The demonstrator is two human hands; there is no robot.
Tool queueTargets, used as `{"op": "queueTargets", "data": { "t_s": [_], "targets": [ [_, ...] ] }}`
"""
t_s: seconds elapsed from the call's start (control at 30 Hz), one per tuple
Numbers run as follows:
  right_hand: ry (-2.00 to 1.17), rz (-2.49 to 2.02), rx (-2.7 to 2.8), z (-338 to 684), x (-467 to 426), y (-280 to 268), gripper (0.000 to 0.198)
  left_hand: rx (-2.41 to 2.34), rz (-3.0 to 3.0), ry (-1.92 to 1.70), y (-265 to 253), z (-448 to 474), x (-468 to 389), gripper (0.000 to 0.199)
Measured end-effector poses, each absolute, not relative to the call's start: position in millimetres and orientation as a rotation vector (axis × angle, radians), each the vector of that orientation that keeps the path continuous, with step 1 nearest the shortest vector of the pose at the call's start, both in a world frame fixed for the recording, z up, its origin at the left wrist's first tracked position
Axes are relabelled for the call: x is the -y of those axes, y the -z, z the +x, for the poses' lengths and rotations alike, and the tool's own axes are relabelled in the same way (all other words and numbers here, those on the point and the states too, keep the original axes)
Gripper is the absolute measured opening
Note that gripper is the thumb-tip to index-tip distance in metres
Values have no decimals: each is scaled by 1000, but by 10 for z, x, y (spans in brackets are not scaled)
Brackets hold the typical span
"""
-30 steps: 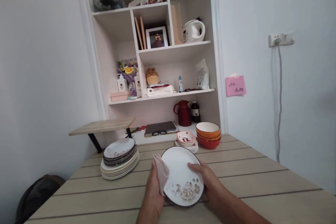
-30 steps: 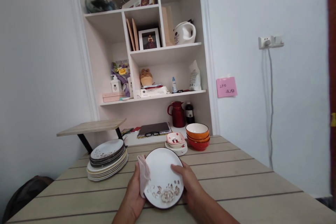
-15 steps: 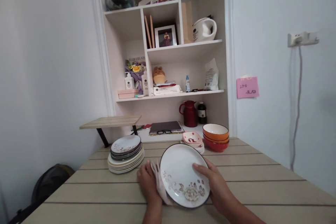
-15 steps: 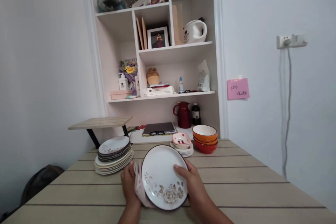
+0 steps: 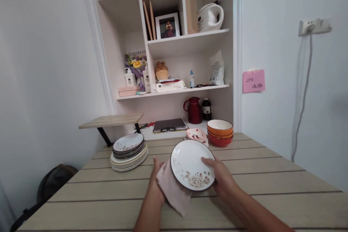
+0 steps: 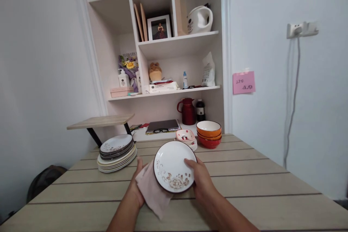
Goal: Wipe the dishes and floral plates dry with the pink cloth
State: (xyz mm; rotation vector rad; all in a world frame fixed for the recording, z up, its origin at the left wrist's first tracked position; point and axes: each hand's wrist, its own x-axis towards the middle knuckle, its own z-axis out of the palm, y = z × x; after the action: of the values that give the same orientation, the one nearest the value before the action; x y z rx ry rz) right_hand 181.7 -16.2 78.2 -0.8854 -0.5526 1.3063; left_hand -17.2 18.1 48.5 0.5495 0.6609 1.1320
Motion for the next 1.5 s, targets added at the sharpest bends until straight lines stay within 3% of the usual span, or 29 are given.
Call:
{"op": "queueTargets", "data": {
  "t_s": [0.17,0.33,0.6,0.9,0.97,1.1,1.27,1.4,1.5],
  "targets": [
    [-1257,-895,580,1854,129,-775,57,-754,753,-1015,-617,-82,0,51],
    [-1207,-864,596,1868,88,-753,53,-782,833,-1065,-570,-29,-3,60],
    [-1115,-897,517,1989,37,-741,62,-863,597,-1384,-402,-118,-224,27],
    [-1180,-899,610,1877,59,-694,58,-515,638,-1308,-785,103,121,39],
    [-1189,-874,644,1862,63,-671,54,-371,670,-1195,-818,203,206,52],
    [-1234,-869,653,1851,75,-638,56,-563,724,-1257,-682,361,233,38],
    [-1224,-898,596,1852,71,-657,63,-857,1004,-1594,-664,264,115,39],
    [-1232,-878,544,1877,54,-684,67,-1128,1341,-1722,-773,217,100,18],
    [-1230,-860,524,1889,56,-709,68,-1042,1583,-1506,-702,304,164,38]
  ]
}}
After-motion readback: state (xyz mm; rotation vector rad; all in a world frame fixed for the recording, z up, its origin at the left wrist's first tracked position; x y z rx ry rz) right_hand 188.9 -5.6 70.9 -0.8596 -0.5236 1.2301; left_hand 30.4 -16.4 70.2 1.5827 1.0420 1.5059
